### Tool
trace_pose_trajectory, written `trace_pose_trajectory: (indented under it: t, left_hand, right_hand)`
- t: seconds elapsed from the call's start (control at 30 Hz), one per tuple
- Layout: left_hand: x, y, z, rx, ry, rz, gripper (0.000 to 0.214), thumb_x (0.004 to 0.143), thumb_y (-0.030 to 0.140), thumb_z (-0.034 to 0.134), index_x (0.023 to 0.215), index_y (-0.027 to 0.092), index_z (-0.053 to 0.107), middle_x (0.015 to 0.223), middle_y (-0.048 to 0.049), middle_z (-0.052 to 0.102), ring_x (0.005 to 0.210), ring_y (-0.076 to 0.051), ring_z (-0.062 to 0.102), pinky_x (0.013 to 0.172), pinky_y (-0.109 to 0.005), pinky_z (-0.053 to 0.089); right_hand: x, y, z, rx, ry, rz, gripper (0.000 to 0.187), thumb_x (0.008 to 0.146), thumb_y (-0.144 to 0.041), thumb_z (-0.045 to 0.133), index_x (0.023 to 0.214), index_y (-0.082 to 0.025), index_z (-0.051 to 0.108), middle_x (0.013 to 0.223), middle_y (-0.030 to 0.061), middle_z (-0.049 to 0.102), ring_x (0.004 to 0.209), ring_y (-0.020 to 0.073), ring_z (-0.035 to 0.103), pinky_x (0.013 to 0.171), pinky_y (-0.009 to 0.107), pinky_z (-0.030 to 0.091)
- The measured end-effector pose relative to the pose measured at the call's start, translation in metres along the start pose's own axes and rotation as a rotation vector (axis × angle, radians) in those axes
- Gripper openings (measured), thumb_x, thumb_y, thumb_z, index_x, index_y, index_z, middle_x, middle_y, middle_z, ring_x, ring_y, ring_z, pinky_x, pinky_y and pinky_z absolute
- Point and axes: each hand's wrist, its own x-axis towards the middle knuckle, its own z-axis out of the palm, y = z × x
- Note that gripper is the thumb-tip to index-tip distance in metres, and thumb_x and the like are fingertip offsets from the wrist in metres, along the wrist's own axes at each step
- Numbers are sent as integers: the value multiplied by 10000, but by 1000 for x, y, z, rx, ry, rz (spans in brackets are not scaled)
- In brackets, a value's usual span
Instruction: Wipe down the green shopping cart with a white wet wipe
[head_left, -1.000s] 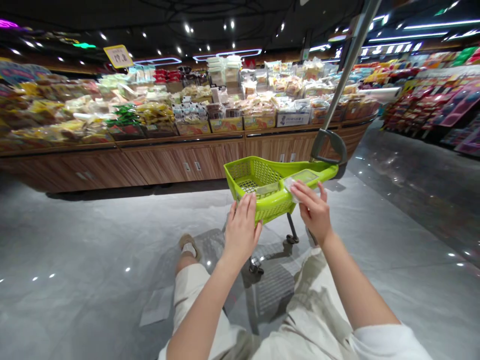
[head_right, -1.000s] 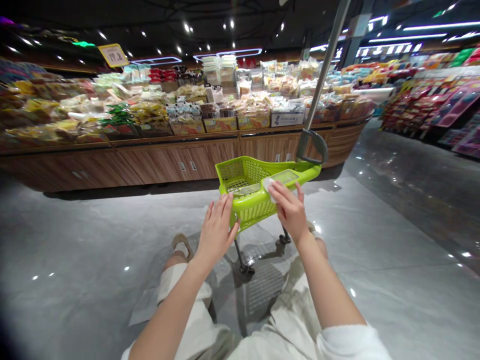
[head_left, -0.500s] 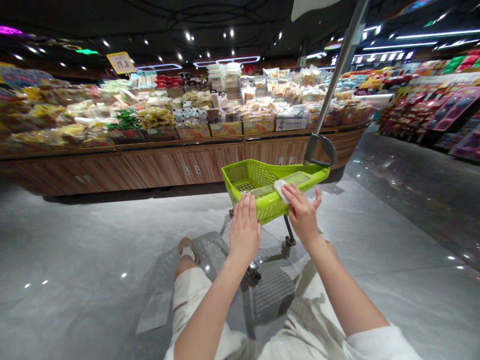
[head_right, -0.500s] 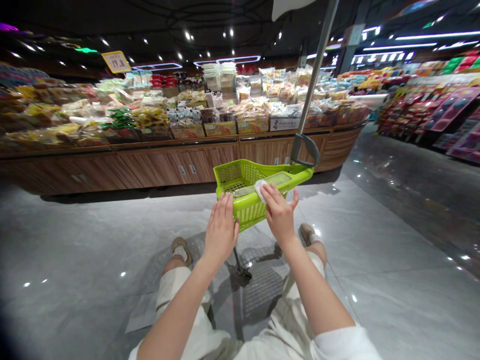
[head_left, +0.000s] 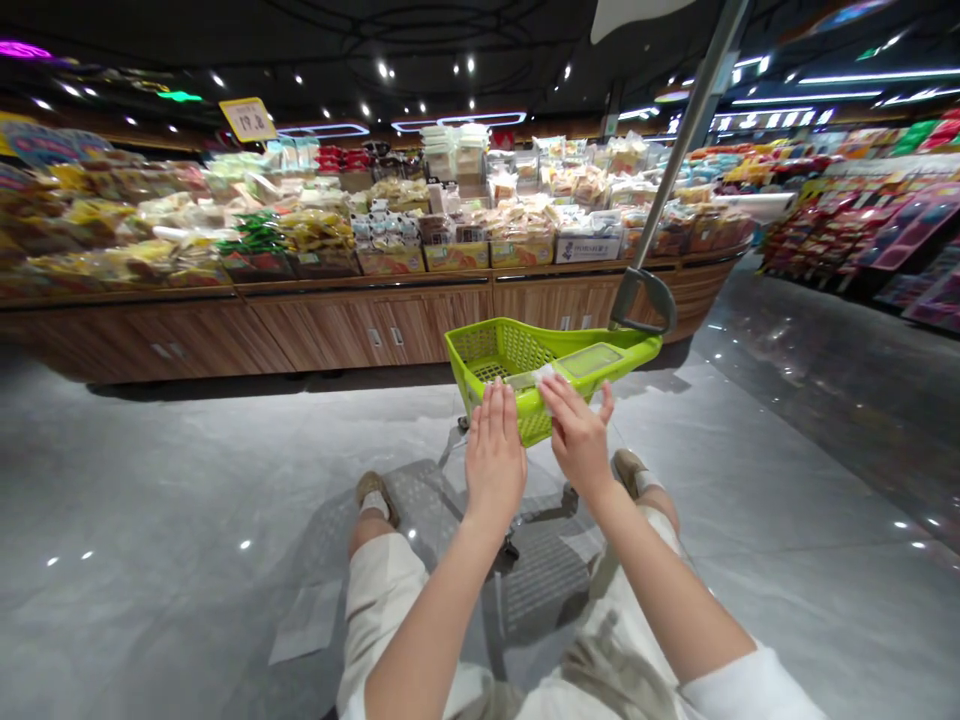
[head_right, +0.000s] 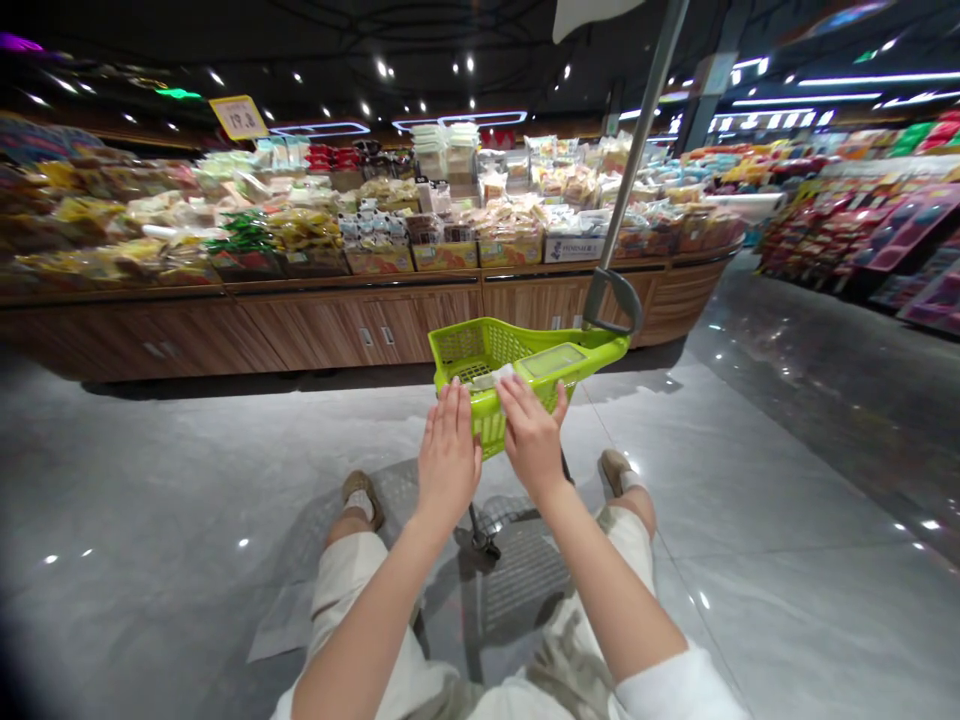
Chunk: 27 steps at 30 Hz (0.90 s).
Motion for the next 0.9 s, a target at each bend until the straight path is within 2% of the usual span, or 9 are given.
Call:
trace_pose_trajectory:
  t: [0.1,0.17,0.3,0.37,0.5,0.63,0.7,0.77,0.9]
  left_hand:
    - [0,-2,-1,28,-17,-14,729,880,79,433,1555,101,158,1619,-168,290,1520,-239,209,1218,-452,295]
    - [0,-4,-3,36,-34,-6,752,870,78,443,1558,93,139,1623,-167,280,1522,-232,197,1222,-444,287]
    - [-1,-8,-6,31,-53,30,795,856,83,459,1566,96,103,1637,-154,247,1526,-232,173,1228,-439,273]
    - [0,-8,-4,28,-52,41,807,852,85,463,1567,90,88,1640,-158,232,1529,-227,155,1229,-433,270]
    - [1,-5,1,19,-39,32,827,848,89,473,1567,85,64,1638,-174,229,1532,-225,142,1225,-449,276]
    - [1,-5,-2,43,-56,11,757,869,95,455,1557,72,140,1626,-182,259,1528,-228,169,1228,-443,274]
    - [1,-6,-5,55,-67,5,748,866,97,466,1550,58,164,1625,-188,261,1529,-231,168,1231,-436,267]
    - [1,-6,-7,55,-71,11,771,858,102,486,1551,57,150,1628,-185,256,1531,-232,160,1233,-436,262]
    - [0,-5,-6,37,-56,10,810,851,112,513,1555,57,117,1632,-179,249,1533,-231,154,1236,-435,258]
  right_hand:
    - [-3,-17,3,60,-92,-133,500,948,-107,381,1417,-239,495,1414,66,592,1356,172,503,1236,450,5]
    - [-3,-9,0,43,-99,-169,484,959,-114,389,1400,-269,513,1403,48,603,1337,170,524,1233,457,-19]
    - [4,32,-7,-17,-32,-65,508,922,-83,411,1355,-304,558,1382,31,623,1316,190,547,1219,513,-18]
    - [5,38,-6,-21,-6,-10,538,892,-68,418,1353,-304,562,1383,37,622,1313,195,550,1217,524,11]
    - [1,4,3,-9,-20,21,575,883,-73,408,1401,-295,523,1384,61,619,1306,204,556,1217,530,30]
    - [-3,-27,7,49,-104,-93,537,935,-99,377,1439,-253,483,1422,79,582,1339,183,523,1231,458,38]
    - [-2,-17,2,28,-117,-152,522,947,-100,384,1427,-272,496,1418,64,588,1333,185,529,1229,465,-14]
    - [1,8,-4,-30,-91,-150,525,939,-87,399,1401,-304,521,1391,43,614,1320,200,543,1216,507,-58]
    - [5,49,-11,-104,17,7,541,904,-67,413,1366,-311,552,1360,39,640,1324,224,540,1195,571,-49]
